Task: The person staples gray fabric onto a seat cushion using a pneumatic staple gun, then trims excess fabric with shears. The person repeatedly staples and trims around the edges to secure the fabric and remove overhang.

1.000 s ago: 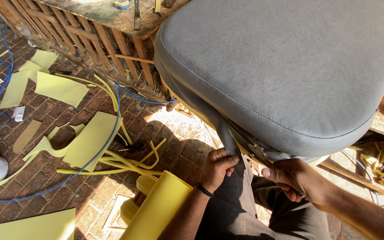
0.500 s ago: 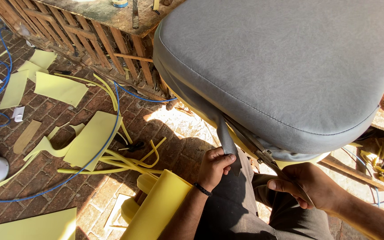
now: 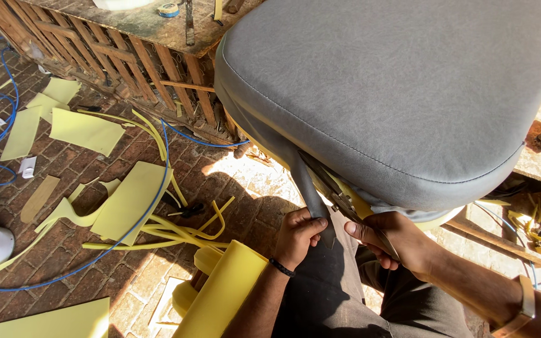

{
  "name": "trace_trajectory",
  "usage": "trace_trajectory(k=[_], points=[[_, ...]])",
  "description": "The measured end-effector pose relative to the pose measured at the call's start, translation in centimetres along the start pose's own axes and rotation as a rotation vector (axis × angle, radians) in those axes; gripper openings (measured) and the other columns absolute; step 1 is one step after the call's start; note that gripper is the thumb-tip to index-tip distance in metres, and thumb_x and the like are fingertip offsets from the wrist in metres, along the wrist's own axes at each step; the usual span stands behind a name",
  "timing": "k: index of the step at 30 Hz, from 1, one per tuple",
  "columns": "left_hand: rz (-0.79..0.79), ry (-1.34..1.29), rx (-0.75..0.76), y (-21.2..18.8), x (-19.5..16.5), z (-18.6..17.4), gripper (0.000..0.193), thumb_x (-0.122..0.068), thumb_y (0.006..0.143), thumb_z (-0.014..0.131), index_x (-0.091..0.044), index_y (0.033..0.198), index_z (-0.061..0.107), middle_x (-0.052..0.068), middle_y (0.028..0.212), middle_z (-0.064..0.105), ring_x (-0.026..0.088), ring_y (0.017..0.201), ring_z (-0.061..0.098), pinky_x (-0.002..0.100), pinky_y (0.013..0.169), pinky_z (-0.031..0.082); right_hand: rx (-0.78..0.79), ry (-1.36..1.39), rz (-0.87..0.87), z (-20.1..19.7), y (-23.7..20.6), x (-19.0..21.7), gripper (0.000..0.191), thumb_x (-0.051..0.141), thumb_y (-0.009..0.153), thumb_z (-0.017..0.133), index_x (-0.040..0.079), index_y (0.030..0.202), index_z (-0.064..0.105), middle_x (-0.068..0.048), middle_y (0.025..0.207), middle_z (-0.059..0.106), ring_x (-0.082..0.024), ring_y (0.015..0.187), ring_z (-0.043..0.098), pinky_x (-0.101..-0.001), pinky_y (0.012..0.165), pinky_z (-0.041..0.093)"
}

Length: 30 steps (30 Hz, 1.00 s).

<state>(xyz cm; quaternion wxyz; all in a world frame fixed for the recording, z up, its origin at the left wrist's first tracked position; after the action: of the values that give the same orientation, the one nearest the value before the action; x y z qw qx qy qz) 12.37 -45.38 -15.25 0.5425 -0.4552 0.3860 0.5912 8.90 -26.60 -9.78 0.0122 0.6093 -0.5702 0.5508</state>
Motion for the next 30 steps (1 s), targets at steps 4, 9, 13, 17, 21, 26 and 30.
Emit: trace_trajectory(k=[4, 9, 13, 17, 21, 26, 30], points=[[0.019, 0.053, -0.002, -0.2, -0.3, -1.1, 0.016, -0.015, 0.092, 0.066, -0.005, 0.081, 0.071, -0.002, 0.06, 0.058, 0.005, 0.051, 0.051, 0.024, 0.048, 0.043, 0.01, 0.099, 0.019, 0.0, -0.2, -1.6, 0.064, 0.064, 0.078, 0.075, 0.002, 0.067, 0.062, -0.004, 0.048, 0.05, -0.017, 0.034, 0.051, -0.0321, 0.032, 0.039], [0.031, 0.055, -0.007, -0.4, -0.5, -1.5, 0.019, -0.015, 0.093, 0.065, -0.003, 0.078, 0.069, -0.001, 0.06, 0.058, 0.005, 0.051, 0.052, 0.024, 0.048, 0.043, -0.003, 0.005, 0.026, -1.0, -0.8, -2.5, 0.067, 0.067, 0.078, 0.072, 0.002, 0.068, 0.066, -0.005, 0.047, 0.053, -0.017, 0.035, 0.053, -0.031, 0.034, 0.043], [0.009, 0.024, -0.028, -0.6, -0.5, -1.4, 0.014, -0.014, 0.09, 0.064, -0.005, 0.083, 0.073, -0.002, 0.061, 0.059, 0.005, 0.051, 0.05, 0.023, 0.048, 0.041, -0.031, -0.114, 0.013, -0.5, 0.7, -0.6, 0.06, 0.06, 0.081, 0.072, 0.002, 0.068, 0.064, -0.004, 0.048, 0.05, -0.015, 0.035, 0.05, -0.0309, 0.035, 0.045], [0.021, 0.059, -0.037, -1.1, -1.0, -1.9, 0.016, -0.014, 0.091, 0.065, -0.004, 0.081, 0.071, -0.002, 0.061, 0.06, 0.005, 0.05, 0.051, 0.023, 0.047, 0.041, -0.017, -0.04, -0.008, 0.1, 0.3, 0.7, 0.052, 0.053, 0.081, 0.076, 0.002, 0.069, 0.068, -0.002, 0.049, 0.048, -0.014, 0.036, 0.048, -0.0317, 0.034, 0.039], [0.008, 0.059, -0.043, -1.3, -0.6, -2.0, 0.016, -0.014, 0.091, 0.066, -0.004, 0.081, 0.071, -0.001, 0.061, 0.061, 0.005, 0.051, 0.051, 0.023, 0.048, 0.041, -0.035, -0.016, 0.011, 0.6, 0.1, 1.6, 0.056, 0.053, 0.083, 0.075, -0.002, 0.074, 0.067, -0.004, 0.048, 0.049, -0.015, 0.036, 0.049, -0.0312, 0.035, 0.041], [0.025, 0.052, -0.043, -1.1, 0.0, -2.0, 0.013, -0.013, 0.09, 0.066, -0.004, 0.083, 0.072, -0.002, 0.062, 0.061, 0.004, 0.051, 0.052, 0.023, 0.047, 0.042, 0.003, 0.012, -0.007, 1.3, 0.6, 2.6, 0.05, 0.051, 0.081, 0.076, 0.001, 0.08, 0.071, -0.002, 0.048, 0.045, -0.013, 0.038, 0.048, -0.0304, 0.036, 0.039], [-0.026, 0.032, -0.067, -1.1, 1.1, -2.5, 0.013, -0.014, 0.09, 0.066, -0.004, 0.083, 0.072, -0.002, 0.061, 0.062, 0.005, 0.051, 0.052, 0.023, 0.047, 0.042, -0.022, 0.004, -0.035, 1.1, 0.5, 3.3, 0.052, 0.051, 0.083, 0.075, 0.0, 0.075, 0.069, -0.001, 0.049, 0.047, -0.013, 0.038, 0.046, -0.0303, 0.036, 0.037]])
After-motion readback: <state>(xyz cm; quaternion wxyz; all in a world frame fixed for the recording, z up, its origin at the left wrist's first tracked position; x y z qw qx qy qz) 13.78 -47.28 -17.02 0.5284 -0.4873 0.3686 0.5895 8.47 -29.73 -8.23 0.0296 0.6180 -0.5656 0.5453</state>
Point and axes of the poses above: each hand's wrist, its own y-axis towards the middle knuckle, its own z-axis out of the palm, x = y × z, the point moved 9 cm from there along y, towards the middle knuckle
